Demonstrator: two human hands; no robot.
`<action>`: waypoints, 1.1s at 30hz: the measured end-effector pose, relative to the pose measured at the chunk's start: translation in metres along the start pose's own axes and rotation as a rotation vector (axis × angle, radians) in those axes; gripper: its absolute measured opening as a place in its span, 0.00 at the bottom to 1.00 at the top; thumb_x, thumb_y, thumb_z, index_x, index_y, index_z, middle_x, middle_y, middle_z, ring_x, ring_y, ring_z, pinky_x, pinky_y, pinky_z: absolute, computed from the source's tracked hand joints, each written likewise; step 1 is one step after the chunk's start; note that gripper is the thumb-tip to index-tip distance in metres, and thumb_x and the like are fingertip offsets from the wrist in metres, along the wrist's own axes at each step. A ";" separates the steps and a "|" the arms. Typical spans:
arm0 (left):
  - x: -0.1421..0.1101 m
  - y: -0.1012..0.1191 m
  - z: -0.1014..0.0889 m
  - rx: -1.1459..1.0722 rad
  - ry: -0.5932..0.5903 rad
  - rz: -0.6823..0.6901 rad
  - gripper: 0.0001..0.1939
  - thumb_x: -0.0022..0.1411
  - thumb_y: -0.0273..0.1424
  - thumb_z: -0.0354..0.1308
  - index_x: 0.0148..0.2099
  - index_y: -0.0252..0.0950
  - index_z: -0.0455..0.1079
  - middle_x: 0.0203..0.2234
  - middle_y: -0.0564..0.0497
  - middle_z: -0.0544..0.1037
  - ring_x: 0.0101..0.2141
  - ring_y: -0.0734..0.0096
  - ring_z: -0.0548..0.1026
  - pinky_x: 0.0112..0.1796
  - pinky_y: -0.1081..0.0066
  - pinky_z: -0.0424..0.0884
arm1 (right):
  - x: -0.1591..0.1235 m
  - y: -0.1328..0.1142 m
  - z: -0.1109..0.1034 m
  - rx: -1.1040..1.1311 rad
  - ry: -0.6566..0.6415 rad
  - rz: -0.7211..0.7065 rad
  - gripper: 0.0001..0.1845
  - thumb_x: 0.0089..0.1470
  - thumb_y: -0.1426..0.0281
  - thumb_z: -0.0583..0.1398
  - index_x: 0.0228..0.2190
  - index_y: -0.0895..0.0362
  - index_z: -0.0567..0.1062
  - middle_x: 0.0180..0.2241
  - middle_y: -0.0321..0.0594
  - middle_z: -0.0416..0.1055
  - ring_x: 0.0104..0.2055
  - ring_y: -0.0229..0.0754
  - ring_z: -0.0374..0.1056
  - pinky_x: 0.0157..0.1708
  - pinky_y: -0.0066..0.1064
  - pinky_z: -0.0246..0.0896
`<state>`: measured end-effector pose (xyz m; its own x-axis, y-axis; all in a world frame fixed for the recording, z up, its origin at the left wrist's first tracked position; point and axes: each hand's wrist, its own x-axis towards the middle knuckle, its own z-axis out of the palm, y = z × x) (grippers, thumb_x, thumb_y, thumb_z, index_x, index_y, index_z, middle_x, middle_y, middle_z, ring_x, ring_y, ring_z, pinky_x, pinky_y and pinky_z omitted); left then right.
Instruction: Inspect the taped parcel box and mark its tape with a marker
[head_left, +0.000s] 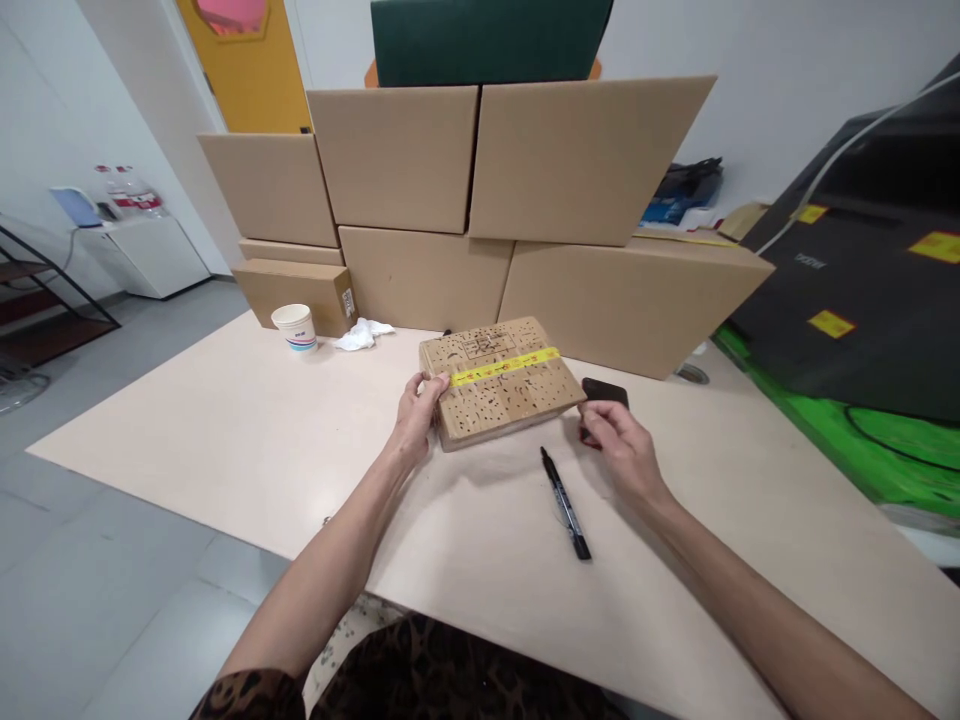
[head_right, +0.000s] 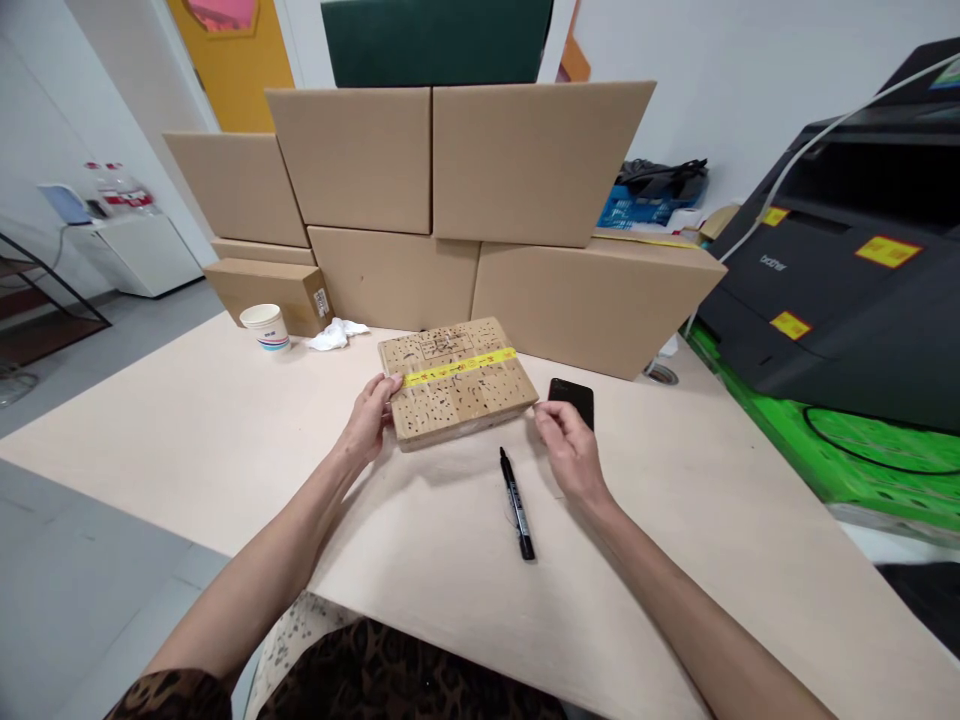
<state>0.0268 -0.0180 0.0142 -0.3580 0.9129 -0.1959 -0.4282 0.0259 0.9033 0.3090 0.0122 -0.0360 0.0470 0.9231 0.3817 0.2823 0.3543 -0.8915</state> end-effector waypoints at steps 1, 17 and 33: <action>0.001 -0.001 -0.002 0.005 0.005 0.008 0.40 0.45 0.42 0.76 0.58 0.37 0.67 0.41 0.48 0.84 0.42 0.59 0.83 0.41 0.67 0.76 | 0.005 0.001 0.004 0.092 0.057 0.071 0.19 0.58 0.48 0.65 0.35 0.51 0.78 0.33 0.38 0.74 0.35 0.44 0.70 0.32 0.34 0.71; -0.005 0.004 -0.008 -0.170 -0.278 0.227 0.36 0.55 0.43 0.71 0.62 0.40 0.65 0.63 0.42 0.76 0.60 0.51 0.76 0.59 0.56 0.73 | 0.019 -0.042 0.008 0.558 -0.266 0.366 0.34 0.43 0.44 0.73 0.50 0.44 0.78 0.56 0.42 0.78 0.55 0.57 0.74 0.38 0.43 0.79; 0.013 -0.006 -0.017 0.002 -0.177 0.098 0.45 0.55 0.45 0.75 0.69 0.38 0.62 0.56 0.41 0.78 0.56 0.52 0.78 0.63 0.51 0.70 | 0.041 -0.006 -0.013 -0.349 0.007 0.102 0.39 0.52 0.46 0.63 0.58 0.55 0.74 0.62 0.57 0.72 0.65 0.65 0.68 0.63 0.57 0.64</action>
<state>0.0111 -0.0129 -0.0003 -0.2461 0.9685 -0.0366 -0.3970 -0.0663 0.9154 0.3218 0.0458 -0.0121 0.0982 0.9494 0.2982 0.5857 0.1871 -0.7886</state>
